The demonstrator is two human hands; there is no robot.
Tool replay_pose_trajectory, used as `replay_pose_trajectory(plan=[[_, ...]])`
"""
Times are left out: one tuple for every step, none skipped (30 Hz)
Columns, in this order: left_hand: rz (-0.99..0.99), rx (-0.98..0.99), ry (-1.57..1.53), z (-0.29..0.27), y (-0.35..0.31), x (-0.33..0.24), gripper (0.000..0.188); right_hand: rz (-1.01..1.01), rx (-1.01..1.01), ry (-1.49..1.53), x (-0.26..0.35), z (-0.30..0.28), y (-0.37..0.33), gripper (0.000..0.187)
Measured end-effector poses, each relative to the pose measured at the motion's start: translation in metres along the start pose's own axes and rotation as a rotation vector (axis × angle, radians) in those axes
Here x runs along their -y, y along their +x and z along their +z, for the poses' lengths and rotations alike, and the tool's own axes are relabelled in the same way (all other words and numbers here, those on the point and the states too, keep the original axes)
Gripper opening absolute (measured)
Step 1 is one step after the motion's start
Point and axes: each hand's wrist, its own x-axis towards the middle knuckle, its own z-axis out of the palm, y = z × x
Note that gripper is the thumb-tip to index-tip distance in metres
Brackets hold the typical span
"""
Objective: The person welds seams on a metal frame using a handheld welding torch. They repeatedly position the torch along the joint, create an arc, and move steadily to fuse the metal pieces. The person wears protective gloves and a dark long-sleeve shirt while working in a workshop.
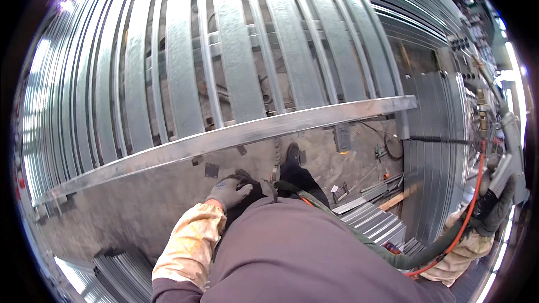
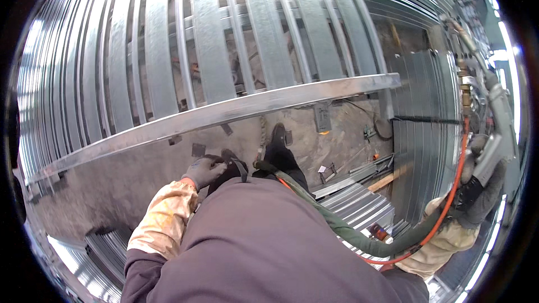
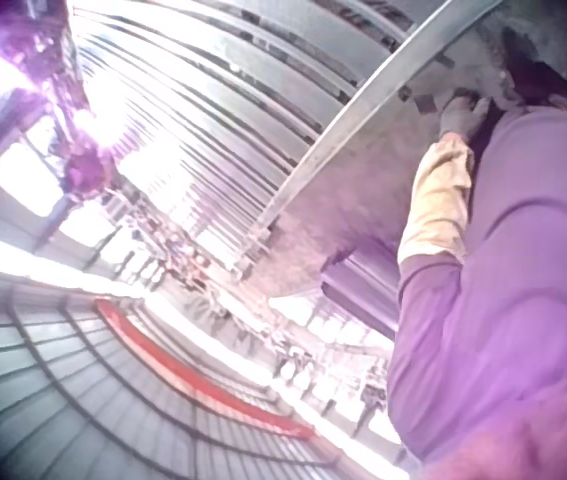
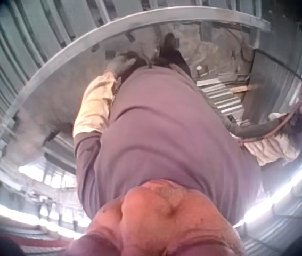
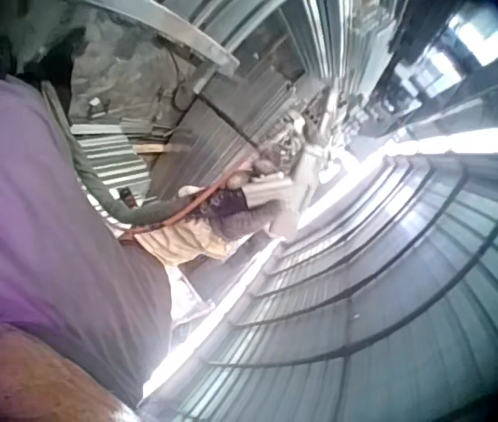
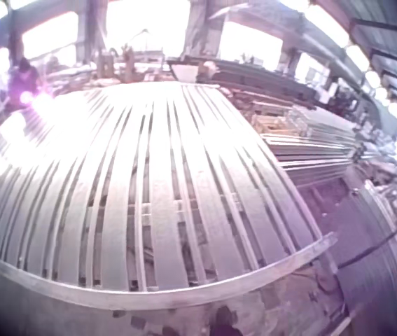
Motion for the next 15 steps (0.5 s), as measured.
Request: replay_pose_trajectory(plan=[[0.007, -0.009, 0.014, 0.005, 0.001, 0.003, 0.053, 0.006, -0.073, 0.0, 0.01, -0.02, -0.004, 0.045], [0.021, -0.017, 0.024, 0.011, 0.005, 0.006, 0.054, 0.002, -0.145, 0.005, 0.018, -0.033, -0.007, 0.046], [0.062, -0.058, 0.013, 0.018, 0.01, 0.008, 0.05, -0.002, -0.213, 0.014, 0.025, -0.046, -0.009, 0.047], [0.079, -0.1, -0.04, 0.018, 0.009, -0.002, 0.048, 0.018, -0.006, 0.027, 0.036, -0.09, -0.006, 0.048], [0.1, -0.133, -0.091, 0.015, 0.006, -0.021, 0.047, 0.002, 0.082, 0.003, 0.044, -0.121, -0.006, 0.048], [0.114, -0.167, -0.147, 0.018, 0.005, -0.034, 0.046, -0.016, 0.173, -0.019, 0.053, -0.149, -0.006, 0.049], [0.151, -0.28, -0.134, 0.027, 0.009, -0.041, 0.039, -0.072, 0.156, -0.063, 0.054, -0.17, -0.002, 0.049], [0.201, -0.348, -0.17, 0.032, 0.014, -0.05, 0.037, -0.112, 0.033, -0.089, 0.049, -0.185, 0.007, 0.049], [0.251, -0.417, -0.209, 0.038, 0.019, -0.061, 0.035, -0.152, -0.094, -0.12, 0.044, -0.199, 0.014, 0.049], [0.294, -0.487, -0.25, 0.044, 0.024, -0.078, 0.033, -0.177, -0.326, -0.14, 0.038, -0.193, 0.024, 0.05], [0.296, -0.553, -0.274, 0.049, 0.027, -0.096, 0.029, -0.201, -0.556, -0.159, 0.032, -0.188, 0.036, 0.05], [0.341, -0.614, -0.27, 0.053, 0.031, -0.116, 0.029, -0.181, -0.442, -0.125, 0.022, -0.25, 0.045, 0.05], [0.386, -0.679, -0.292, 0.056, 0.038, -0.134, 0.028, -0.168, -0.315, -0.11, 0.025, -0.3, 0.055, 0.051], [0.418, -0.74, -0.297, 0.062, 0.044, -0.154, 0.028, -0.141, -0.2, -0.088, 0.02, -0.357, 0.064, 0.053], [0.408, -0.734, -0.343, 0.067, 0.052, -0.179, 0.029, -0.107, -0.25, -0.029, 0.014, -0.396, 0.077, 0.059]])
